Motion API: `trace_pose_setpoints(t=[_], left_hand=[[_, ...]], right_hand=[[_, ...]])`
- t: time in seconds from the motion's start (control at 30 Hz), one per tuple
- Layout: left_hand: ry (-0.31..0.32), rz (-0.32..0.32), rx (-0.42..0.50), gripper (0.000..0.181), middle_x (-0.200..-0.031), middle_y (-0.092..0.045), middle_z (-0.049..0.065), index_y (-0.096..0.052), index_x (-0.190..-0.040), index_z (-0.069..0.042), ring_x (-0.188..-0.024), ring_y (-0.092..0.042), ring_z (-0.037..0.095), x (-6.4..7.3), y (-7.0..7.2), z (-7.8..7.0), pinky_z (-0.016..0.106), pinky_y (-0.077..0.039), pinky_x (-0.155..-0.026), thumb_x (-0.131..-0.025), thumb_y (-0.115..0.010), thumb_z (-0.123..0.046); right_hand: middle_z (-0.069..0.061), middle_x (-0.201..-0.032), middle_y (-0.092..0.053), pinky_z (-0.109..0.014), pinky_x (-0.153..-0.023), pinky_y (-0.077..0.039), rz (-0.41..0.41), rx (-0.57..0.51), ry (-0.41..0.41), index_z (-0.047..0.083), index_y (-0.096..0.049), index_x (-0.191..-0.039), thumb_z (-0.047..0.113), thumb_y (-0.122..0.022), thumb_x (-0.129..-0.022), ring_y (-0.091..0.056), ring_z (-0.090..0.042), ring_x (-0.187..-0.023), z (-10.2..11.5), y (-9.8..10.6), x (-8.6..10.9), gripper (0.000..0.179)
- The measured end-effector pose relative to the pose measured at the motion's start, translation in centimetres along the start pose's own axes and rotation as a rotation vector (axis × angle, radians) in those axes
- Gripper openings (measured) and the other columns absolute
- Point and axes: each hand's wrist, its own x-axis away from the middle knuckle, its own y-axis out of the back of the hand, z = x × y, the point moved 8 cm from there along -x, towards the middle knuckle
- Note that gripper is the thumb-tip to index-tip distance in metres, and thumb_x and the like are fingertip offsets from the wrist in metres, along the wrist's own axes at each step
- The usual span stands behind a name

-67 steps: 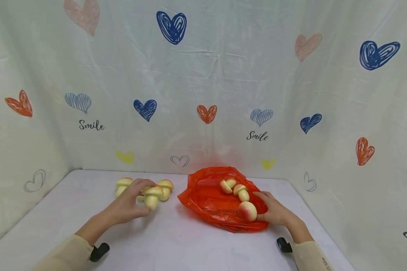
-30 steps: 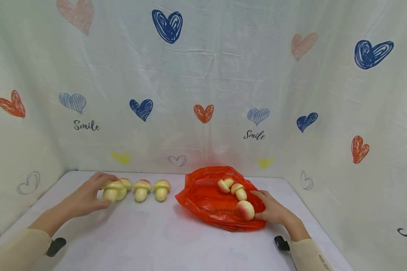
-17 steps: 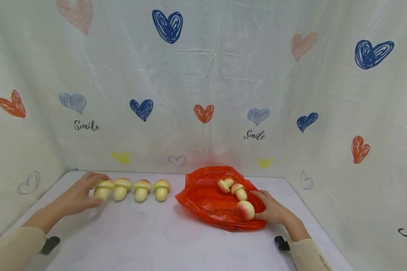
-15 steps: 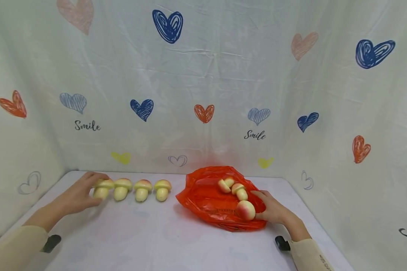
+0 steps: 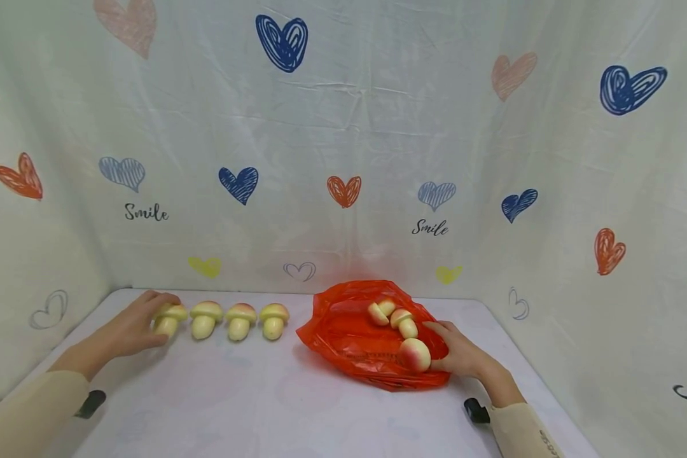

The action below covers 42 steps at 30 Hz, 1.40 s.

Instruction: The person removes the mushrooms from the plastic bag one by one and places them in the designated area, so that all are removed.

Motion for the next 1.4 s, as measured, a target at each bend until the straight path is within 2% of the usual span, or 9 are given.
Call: trace_pose_setpoints(t=[0.27,0.5,0.77,0.97,1.13,1.4], left_hand=[[0.054,0.051,-0.014,0.062,-0.110,-0.048,0.026,-0.053,-0.118,0.001,-0.097,-0.051,0.043,-0.4,-0.6,1.2,0.057,-0.043,-0.078,-0.061,-0.078,-0.007],[0.081,0.074,-0.007,0.063,-0.109,-0.048,0.026,-0.053,-0.119,0.000,-0.096,-0.052,0.042,-0.4,-1.1,1.8,0.058,-0.043,-0.079,-0.062,-0.079,-0.007],[0.079,0.065,-0.019,0.061,-0.107,-0.048,0.025,-0.054,-0.117,0.001,-0.094,-0.053,0.040,-0.7,-1.3,1.9,0.055,-0.043,-0.078,-0.060,-0.076,-0.006],[0.049,0.056,-0.021,0.061,-0.106,-0.049,0.026,-0.054,-0.116,0.003,-0.092,-0.053,0.039,-1.2,-1.3,1.7,0.052,-0.044,-0.075,-0.058,-0.075,-0.003],[0.024,0.050,-0.016,0.058,-0.104,-0.050,0.021,-0.056,-0.113,0.001,-0.091,-0.053,0.036,-1.4,-1.5,1.4,0.048,-0.043,-0.074,-0.058,-0.073,0.000],[0.001,0.044,-0.015,0.055,-0.103,-0.050,0.019,-0.056,-0.112,-0.001,-0.091,-0.053,0.036,-1.6,-1.5,1.1,0.049,-0.044,-0.076,-0.060,-0.073,0.002]], right_hand=[[-0.016,-0.144,-0.032,-0.059,-0.095,-0.041,-0.005,0.007,0.013,0.016,-0.042,-0.142,0.035,-0.081,-0.072,-0.039,-0.037,-0.126,-0.1,-0.1,-0.1,0.083],[-0.013,-0.144,-0.032,-0.058,-0.093,-0.043,-0.009,0.004,-0.004,0.019,-0.042,-0.142,0.035,-0.081,-0.072,-0.040,-0.034,-0.125,-0.3,-0.2,-0.3,0.082],[-0.014,-0.144,-0.032,-0.059,-0.093,-0.043,-0.007,0.007,0.006,0.018,-0.042,-0.142,0.036,-0.080,-0.072,-0.040,-0.035,-0.125,-0.1,-0.1,-0.3,0.082],[-0.014,-0.145,-0.031,-0.059,-0.093,-0.043,-0.006,0.006,-0.003,0.018,-0.041,-0.143,0.039,-0.080,-0.072,-0.040,-0.035,-0.125,-0.2,-0.1,-0.2,0.084],[-0.013,-0.144,-0.032,-0.057,-0.093,-0.044,-0.004,0.000,-0.007,0.018,-0.041,-0.143,0.039,-0.081,-0.071,-0.040,-0.034,-0.125,-0.3,-0.2,-0.3,0.084],[-0.013,-0.144,-0.032,-0.058,-0.093,-0.043,-0.007,0.001,0.000,0.018,-0.042,-0.142,0.038,-0.081,-0.071,-0.039,-0.034,-0.125,-0.3,-0.2,-0.2,0.083]])
